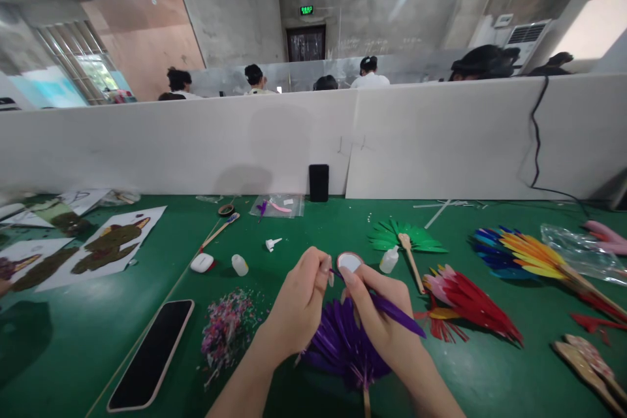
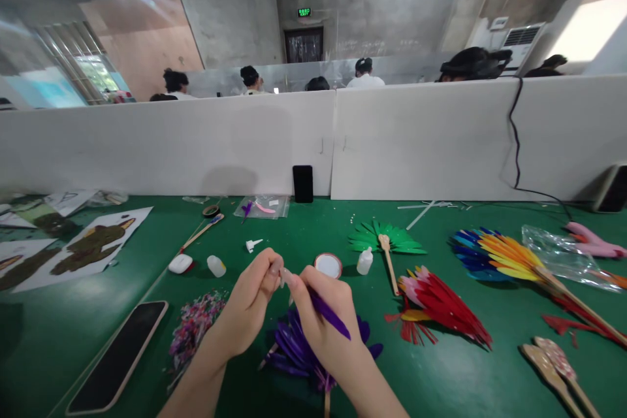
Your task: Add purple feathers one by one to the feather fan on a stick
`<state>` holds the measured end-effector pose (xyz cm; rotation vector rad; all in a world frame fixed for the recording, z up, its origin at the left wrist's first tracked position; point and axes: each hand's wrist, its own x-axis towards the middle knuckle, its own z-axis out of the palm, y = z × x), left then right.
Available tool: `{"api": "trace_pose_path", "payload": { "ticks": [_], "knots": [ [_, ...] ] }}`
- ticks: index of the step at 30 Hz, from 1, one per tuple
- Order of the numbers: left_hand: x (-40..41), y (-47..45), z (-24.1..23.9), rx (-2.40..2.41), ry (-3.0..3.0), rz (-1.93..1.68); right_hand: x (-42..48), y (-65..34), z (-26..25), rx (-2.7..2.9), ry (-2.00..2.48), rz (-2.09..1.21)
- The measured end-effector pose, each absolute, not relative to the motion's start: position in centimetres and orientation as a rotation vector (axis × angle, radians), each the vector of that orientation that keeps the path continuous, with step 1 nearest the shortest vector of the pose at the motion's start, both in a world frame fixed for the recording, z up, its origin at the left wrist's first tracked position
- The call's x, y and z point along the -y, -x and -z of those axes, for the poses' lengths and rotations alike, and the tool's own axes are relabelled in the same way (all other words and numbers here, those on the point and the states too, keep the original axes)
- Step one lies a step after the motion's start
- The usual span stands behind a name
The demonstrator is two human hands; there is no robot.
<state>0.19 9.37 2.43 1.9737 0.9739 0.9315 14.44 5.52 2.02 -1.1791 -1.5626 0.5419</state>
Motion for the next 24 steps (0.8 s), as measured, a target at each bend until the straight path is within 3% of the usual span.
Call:
{"api": "trace_pose_path", "payload": {
  "ticks": [13, 24],
  "knots": [
    [-10.0, -0.7, -1.9, -1.091, -1.962, -0.897, -6.8, -14.9, -0.8, 1.477, 1.202, -0.666],
    [-9.5, -1.7, -1.7, -1.081, -2.086, -1.078, -6.8, -15.1, -1.6, 1.323, 1.227, -0.776]
  ]
}}
